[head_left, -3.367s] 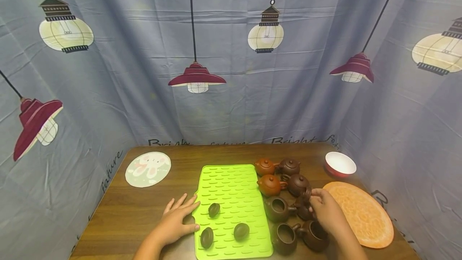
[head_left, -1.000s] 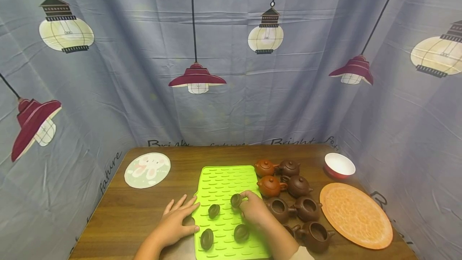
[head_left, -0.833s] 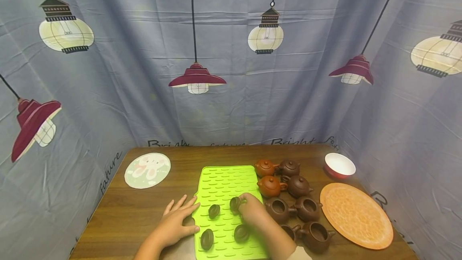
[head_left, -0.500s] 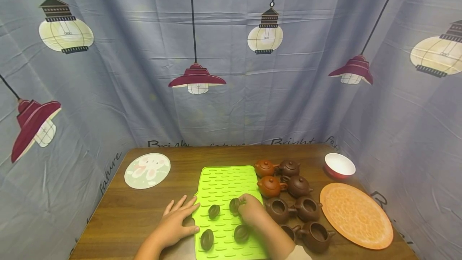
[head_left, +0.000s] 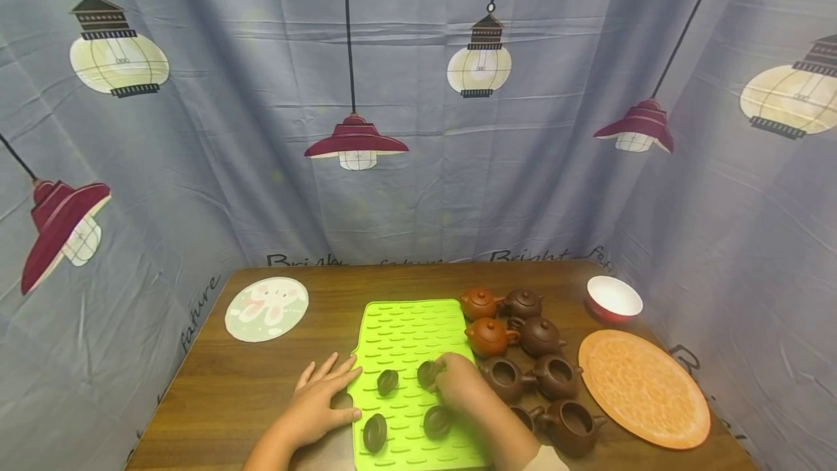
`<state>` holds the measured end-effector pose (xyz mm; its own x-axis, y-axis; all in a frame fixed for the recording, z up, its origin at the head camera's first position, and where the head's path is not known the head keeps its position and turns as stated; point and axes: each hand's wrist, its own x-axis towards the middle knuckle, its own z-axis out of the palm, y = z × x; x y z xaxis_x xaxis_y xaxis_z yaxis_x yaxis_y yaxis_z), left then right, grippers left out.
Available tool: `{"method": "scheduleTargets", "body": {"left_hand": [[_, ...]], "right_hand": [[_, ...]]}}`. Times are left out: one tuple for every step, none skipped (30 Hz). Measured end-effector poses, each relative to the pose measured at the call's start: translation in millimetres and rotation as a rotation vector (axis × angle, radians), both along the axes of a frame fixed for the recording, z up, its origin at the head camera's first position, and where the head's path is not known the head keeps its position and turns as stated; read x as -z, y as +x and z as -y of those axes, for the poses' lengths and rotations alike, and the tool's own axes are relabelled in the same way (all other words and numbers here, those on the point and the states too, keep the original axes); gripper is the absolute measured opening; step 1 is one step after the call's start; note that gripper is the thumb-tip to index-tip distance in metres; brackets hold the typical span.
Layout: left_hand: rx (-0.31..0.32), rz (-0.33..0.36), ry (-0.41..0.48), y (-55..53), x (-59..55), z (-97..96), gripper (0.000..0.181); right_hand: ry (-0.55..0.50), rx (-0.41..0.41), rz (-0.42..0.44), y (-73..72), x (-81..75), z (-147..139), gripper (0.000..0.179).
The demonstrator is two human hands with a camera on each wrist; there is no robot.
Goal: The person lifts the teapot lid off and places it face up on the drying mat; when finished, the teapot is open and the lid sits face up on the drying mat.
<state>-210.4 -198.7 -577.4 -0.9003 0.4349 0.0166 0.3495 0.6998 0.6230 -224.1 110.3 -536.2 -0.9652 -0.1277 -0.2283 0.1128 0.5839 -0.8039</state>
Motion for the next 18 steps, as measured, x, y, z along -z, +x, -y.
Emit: {"method": "scheduleTargets", "body": {"left_hand": [[0.001,-0.005,0.005,0.2,0.1,-0.3,0.081],[0.002,-0.007,0.005,0.2,0.4,-0.5,0.081],[0.001,-0.008,0.007,0.5,0.3,-0.8,0.081],[0.0,-0.007,0.002,0.2,0.0,-0.7,0.081],[-0.002,-0.006,0.0,0.0,-0.2,-0.6,0.081],[-0.004,-0.005,-0.003,-0.4,-0.2,-0.5,0.081],[-0.005,-0.005,-0.004,-0.5,-0.6,-0.4,0.081],[-0.007,0.001,-0.01,-0.5,-0.5,-0.2,0.081],[-0.006,0.001,-0.01,-0.4,-0.5,-0.2,0.081],[-0.007,0.001,-0.016,-0.6,0.0,-0.1,0.081],[-0.008,0.003,-0.018,-0.5,0.2,-0.1,0.08],[-0.008,0.002,-0.019,-0.5,0.6,-0.2,0.08],[-0.008,0.0,-0.02,-0.3,0.6,-0.3,0.08],[-0.008,0.0,-0.021,-0.3,1.1,-0.4,0.08],[-0.009,-0.003,-0.022,-0.4,1.4,-0.6,0.08],[-0.012,-0.005,-0.024,-0.6,1.6,-0.7,0.079],[-0.012,-0.006,-0.02,-0.6,1.6,-0.7,0.079],[-0.013,-0.006,-0.019,-0.7,1.6,-0.6,0.079]], "right_hand": [[0.004,-0.004,0.001,0.4,-1.4,-1,0.026],[0.024,-0.007,-0.006,1.1,-3.4,-2,0.026],[0.039,-0.01,-0.014,1.7,-5.4,-3,0.028],[0.058,-0.014,-0.025,1.7,-7.5,-4,0.028],[0.079,-0.016,-0.039,1.9,-9.8,-4,0.028],[0.104,-0.02,-0.056,2.1,-12.2,-5,0.028],[0.121,-0.021,-0.07,2.6,-14.6,-6,0.028],[0.137,-0.022,-0.079,3.0,-16.5,-7,0.029],[0.142,-0.025,-0.085,3.4,-18.3,-9,0.029],[0.143,-0.025,-0.088,3.6,-19.8,-10,0.029],[0.135,-0.024,-0.089,3.9,-21.2,-12,0.029],[0.129,-0.024,-0.092,3.6,-22.3,-14,0.03],[0.113,-0.018,-0.092,3.2,-23.5,-17,0.031],[0.1,-0.013,-0.096,2.2,-24.7,-19,0.031],[0.081,-0.005,-0.103,1.0,-26.2,-22,0.031],[0.057,0.008,-0.101,-0.7,-27.3,-24,0.031],[0.036,0.023,-0.102,-2.5,-28.6,-27,0.031],[0.027,0.038,-0.111,-4.5,-29.8,-30,0.03]]}}
